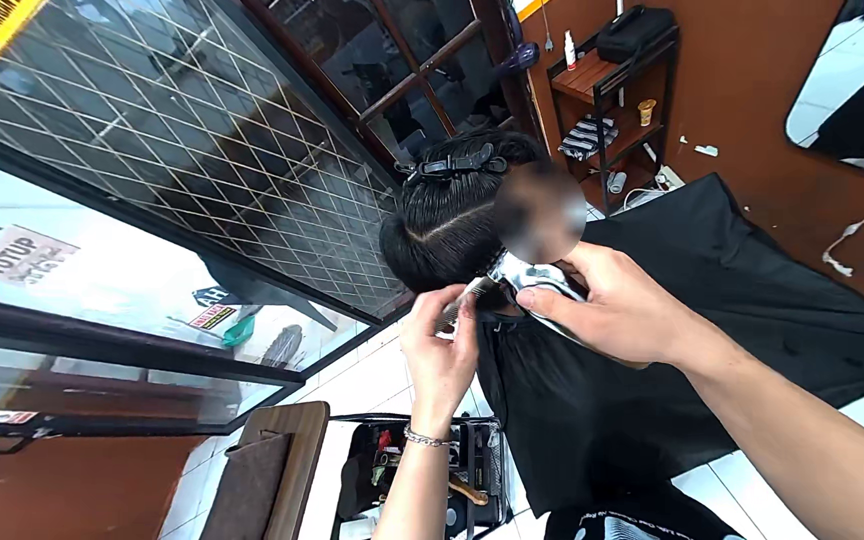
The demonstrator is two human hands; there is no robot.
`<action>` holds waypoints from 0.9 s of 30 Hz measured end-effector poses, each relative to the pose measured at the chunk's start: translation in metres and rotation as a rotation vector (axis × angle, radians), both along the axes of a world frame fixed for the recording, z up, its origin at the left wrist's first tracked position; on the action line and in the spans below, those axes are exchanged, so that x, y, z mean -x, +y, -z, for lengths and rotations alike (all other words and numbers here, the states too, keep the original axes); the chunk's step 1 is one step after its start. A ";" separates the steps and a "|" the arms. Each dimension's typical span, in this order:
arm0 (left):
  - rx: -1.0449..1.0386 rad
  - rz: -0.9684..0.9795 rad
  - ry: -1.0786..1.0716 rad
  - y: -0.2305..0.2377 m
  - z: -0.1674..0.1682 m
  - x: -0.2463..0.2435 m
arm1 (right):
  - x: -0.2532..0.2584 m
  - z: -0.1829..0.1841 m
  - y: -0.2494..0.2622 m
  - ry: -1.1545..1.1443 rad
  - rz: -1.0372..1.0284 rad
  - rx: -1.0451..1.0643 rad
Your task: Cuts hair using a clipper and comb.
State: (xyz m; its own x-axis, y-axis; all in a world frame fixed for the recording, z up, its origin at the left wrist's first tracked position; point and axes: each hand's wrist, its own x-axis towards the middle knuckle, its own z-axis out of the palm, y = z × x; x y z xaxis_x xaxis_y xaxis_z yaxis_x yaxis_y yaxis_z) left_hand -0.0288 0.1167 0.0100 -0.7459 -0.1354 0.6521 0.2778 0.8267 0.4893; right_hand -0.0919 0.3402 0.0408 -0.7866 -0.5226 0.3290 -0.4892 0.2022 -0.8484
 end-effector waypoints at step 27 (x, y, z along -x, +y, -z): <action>0.076 -0.124 0.184 -0.005 0.014 0.004 | -0.008 -0.003 -0.012 0.104 0.083 -0.089</action>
